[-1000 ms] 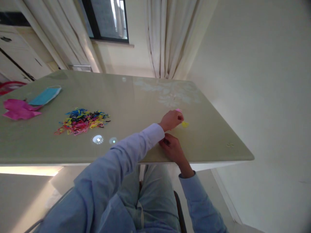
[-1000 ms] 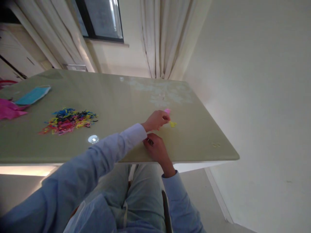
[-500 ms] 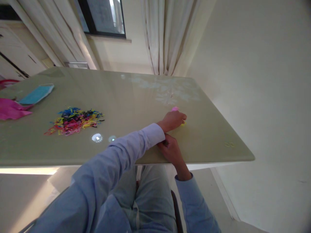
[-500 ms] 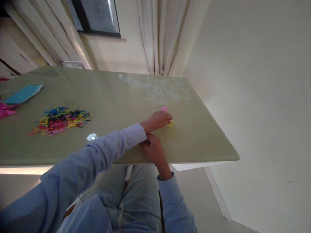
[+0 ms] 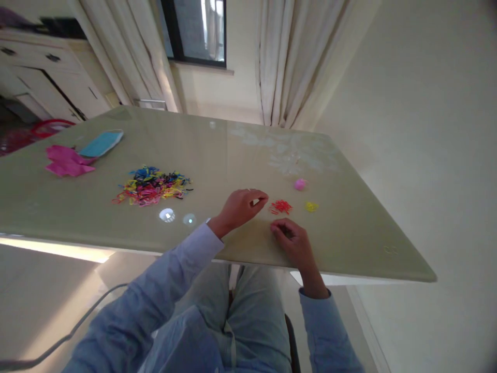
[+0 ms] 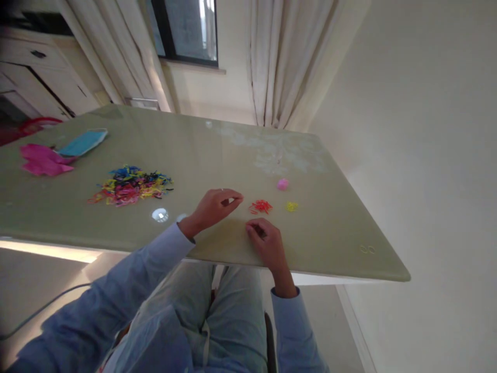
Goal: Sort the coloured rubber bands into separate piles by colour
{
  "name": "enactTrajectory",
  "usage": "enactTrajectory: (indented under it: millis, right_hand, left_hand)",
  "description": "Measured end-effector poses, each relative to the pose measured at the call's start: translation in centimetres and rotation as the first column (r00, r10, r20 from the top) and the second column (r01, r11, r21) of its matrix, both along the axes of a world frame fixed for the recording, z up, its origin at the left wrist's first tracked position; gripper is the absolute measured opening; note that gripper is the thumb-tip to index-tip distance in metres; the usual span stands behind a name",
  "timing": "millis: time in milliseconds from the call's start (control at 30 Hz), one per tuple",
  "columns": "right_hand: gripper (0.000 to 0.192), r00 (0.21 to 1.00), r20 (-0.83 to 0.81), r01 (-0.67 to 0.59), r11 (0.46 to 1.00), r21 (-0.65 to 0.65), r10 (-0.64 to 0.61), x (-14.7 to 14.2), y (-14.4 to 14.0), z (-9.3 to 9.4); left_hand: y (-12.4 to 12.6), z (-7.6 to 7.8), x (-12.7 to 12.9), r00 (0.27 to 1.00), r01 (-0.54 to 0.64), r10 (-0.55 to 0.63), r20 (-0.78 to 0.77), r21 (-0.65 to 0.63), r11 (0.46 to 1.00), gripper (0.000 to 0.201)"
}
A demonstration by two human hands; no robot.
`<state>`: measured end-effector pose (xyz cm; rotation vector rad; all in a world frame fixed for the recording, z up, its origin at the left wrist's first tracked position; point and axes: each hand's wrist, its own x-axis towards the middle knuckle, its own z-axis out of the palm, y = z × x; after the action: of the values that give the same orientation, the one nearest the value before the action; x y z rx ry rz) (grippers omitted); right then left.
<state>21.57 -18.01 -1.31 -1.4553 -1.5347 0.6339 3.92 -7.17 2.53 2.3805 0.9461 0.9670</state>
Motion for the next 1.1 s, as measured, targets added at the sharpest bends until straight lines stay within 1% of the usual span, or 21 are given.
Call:
enactTrajectory:
  millis: [100,200,300,367,467,533,633,733,833,900,1000,1100]
  right_hand:
    - [0.021,0.996,0.091,-0.025,1.000,0.002,0.025,0.0,0.0,0.3]
    - [0.022,0.985,0.164,-0.055,0.998,-0.014,0.056,0.0,0.1,0.6]
    - [0.023,0.975,0.217,-0.030,0.998,-0.054,0.041,-0.1,0.8,0.9]
    - [0.022,0.967,0.252,-0.012,0.997,-0.081,0.032,-0.5,1.7,1.3]
    - [0.022,0.960,0.274,-0.027,0.995,-0.100,0.054,-2.3,3.8,2.4]
    - [0.023,0.960,0.266,-0.068,0.993,-0.093,0.090,-4.5,5.6,3.4]
    - [0.021,0.940,0.273,-0.204,0.979,-0.022,0.202,-9.0,8.9,4.9]
    - [0.018,0.888,0.291,-0.371,0.928,-0.007,0.357,-13.9,12.7,5.7]
    - [0.018,0.810,0.389,-0.472,0.881,-0.012,0.439,-18.2,16.3,5.7]
    - [0.020,0.757,0.469,-0.494,0.868,-0.046,0.455,-20.4,18.1,5.5]
    - [0.015,0.687,0.532,-0.521,0.846,-0.114,0.495,-22.3,19.9,4.9]
    - [0.012,0.616,0.588,-0.523,0.830,-0.193,0.525,-22.9,20.8,4.1]
  left_hand:
    - [-1.7,-1.6,-5.0,0.995,-0.080,0.075,-0.072,-0.068,0.994,0.020]
    - [-2.8,-2.8,-9.2,0.986,-0.130,0.118,-0.115,-0.110,0.985,0.020]
    - [-3.4,-3.4,-12.0,0.980,-0.200,0.195,-0.050,-0.138,0.970,0.020]
    - [-3.6,-3.5,-13.0,0.966,-0.249,0.257,0.021,-0.187,0.950,0.019]
    - [-3.7,-3.4,-13.4,0.945,-0.258,0.305,0.119,-0.300,0.918,0.018]
    - [-3.7,-3.4,-13.3,0.932,-0.245,0.321,0.167,-0.360,0.900,0.018]
    - [-3.6,-3.6,-13.2,0.911,-0.225,0.343,0.230,-0.418,0.880,0.020]
    - [-3.4,-3.9,-13.2,0.891,-0.193,0.356,0.281,-0.474,0.859,0.021]
    - [-3.3,-4.0,-13.2,0.875,-0.180,0.370,0.313,-0.499,0.848,0.020]
    - [-3.3,-4.0,-13.1,0.867,-0.177,0.379,0.324,-0.510,0.841,0.020]
    - [-3.4,-3.8,-13.1,0.857,-0.162,0.384,0.343,-0.528,0.833,0.020]
    - [-3.5,-3.7,-13.1,0.850,-0.158,0.386,0.359,-0.526,0.836,0.019]
